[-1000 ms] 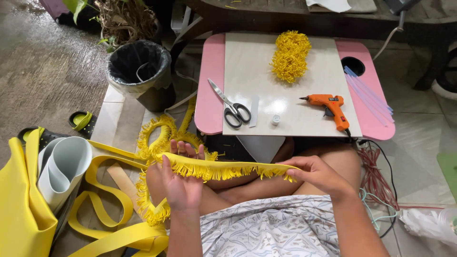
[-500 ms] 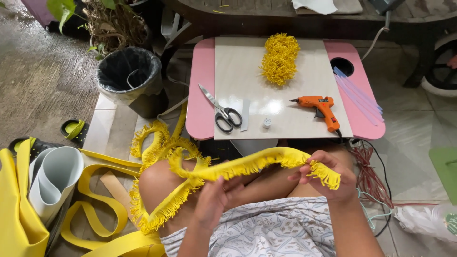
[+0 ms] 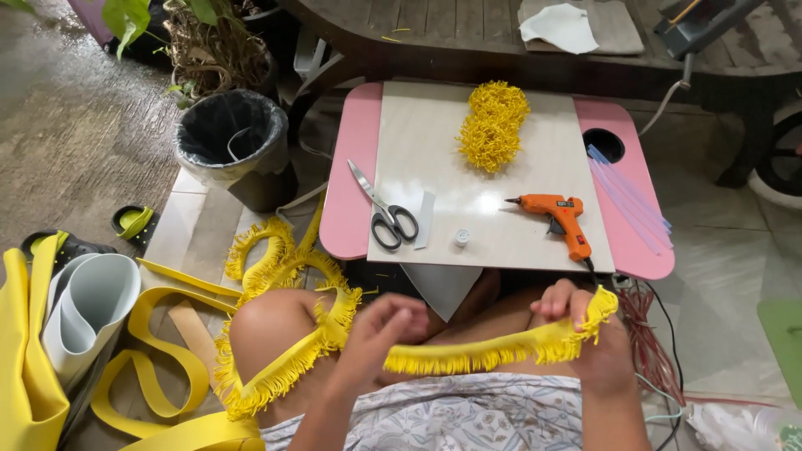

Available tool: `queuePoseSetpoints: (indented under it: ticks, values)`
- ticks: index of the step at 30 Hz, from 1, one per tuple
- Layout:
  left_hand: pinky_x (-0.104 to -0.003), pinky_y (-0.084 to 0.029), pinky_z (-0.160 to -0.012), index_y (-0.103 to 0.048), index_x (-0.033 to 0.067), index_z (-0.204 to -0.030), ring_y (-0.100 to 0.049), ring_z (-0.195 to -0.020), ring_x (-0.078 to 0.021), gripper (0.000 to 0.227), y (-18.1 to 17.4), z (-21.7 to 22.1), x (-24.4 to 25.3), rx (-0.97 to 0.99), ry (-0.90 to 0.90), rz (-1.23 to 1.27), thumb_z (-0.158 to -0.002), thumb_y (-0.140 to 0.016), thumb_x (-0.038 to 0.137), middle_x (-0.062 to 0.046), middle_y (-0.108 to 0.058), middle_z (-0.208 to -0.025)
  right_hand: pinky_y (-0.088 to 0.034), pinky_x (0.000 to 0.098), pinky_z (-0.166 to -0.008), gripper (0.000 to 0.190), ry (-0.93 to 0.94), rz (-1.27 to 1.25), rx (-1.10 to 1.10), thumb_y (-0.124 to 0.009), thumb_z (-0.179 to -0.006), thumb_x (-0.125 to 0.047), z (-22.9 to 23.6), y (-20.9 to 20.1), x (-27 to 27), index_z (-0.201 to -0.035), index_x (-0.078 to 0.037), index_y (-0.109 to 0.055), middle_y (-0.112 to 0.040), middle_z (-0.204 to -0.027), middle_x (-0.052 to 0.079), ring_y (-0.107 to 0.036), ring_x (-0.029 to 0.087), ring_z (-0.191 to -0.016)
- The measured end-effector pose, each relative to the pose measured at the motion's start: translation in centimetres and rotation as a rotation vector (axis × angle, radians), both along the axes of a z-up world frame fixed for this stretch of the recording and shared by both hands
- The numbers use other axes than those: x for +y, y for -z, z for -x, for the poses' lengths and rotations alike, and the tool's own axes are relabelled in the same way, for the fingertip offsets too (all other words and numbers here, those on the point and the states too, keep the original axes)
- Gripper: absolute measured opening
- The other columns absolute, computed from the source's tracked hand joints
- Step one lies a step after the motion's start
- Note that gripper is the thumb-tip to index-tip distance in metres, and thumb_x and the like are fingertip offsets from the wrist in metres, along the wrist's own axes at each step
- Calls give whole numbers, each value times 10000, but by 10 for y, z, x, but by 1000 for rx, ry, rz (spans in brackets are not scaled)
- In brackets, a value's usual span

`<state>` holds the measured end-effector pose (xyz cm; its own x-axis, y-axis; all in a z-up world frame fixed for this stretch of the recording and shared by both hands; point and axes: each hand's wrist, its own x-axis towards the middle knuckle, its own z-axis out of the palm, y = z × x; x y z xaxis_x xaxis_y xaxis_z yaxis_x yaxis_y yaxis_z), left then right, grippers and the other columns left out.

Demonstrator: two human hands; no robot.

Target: Applying hot glue to yellow fringe and folding it to create a decorative element.

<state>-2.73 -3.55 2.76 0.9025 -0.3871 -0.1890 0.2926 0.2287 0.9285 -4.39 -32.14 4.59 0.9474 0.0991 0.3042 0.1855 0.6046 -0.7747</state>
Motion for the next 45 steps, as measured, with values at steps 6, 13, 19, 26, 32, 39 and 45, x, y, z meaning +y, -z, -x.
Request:
queuePoseSetpoints:
  ticks: [6, 13, 19, 26, 32, 39, 45]
  values:
    - [-305, -479, -796, -609, 59, -1113, -601, -878, -202, 356, -28, -61, -48, -687, -245, -708, -773, -643, 158, -62, -628, -995, -330, 211, -503, 198, -122, -251, 310, -472, -928, -191, -8, 30, 3, -929, -8, -548, -407, -594, -13, -357, 48, -501]
    - [-345, -437, -744, -617, 103, -963, -550, -799, -228, 266, 0, -97, -86, -988, -380, -924, -703, -668, 130, -25, -595, -884, -310, 168, -453, 729, -161, -236, 468, -618, -781, -138, -7, 27, -3, -1399, 75, -296, -448, -843, 77, -360, 70, -589]
    - [-228, -527, -652, -569, 42, -917, -610, -670, -123, 250, -42, -57, -90, -577, -240, -434, -692, -669, 83, -50, -652, -814, -320, 196, -436, 559, 52, 54, 557, -431, -861, -155, -11, 25, -7, -1352, 112, -418, -503, -1120, 179, -451, 115, -662]
    - [-241, -537, -759, -589, 10, -1036, -633, -810, -127, 322, -49, -23, -83, -484, -126, 1, -721, -628, -42, -83, -663, -983, -504, 251, -535, 151, 426, 507, 457, -590, -800, 47, -6, -10, 24, -916, 136, -629, -667, -1112, 164, -611, 186, -666]
    - [-263, -553, -869, -623, 10, -999, -638, -920, -178, 350, -52, -9, -74, -485, -99, 46, -660, -578, -65, -97, -601, -1054, -440, 169, -529, 147, 727, 913, 43, -726, -692, 45, 8, -34, 43, -824, 57, -662, -683, -799, 66, -579, 96, -596]
    - [-261, -573, -856, -638, 18, -1002, -666, -897, -171, 349, -58, -6, -68, -571, -144, -17, -667, -636, -82, -92, -644, -1026, -397, 201, -486, 210, 700, 1061, -103, -732, -612, 38, 12, -38, 49, -813, 24, -672, -667, -794, 81, -525, 108, -591]
    - [-245, -575, -807, -650, 22, -997, -660, -859, -161, 347, -59, -7, -67, -594, -157, -57, -663, -656, -69, -88, -650, -1000, -431, 210, -537, 272, 683, 1092, -100, -697, -570, 48, 13, -37, 49, -840, 18, -678, -669, -814, 83, -561, 125, -634]
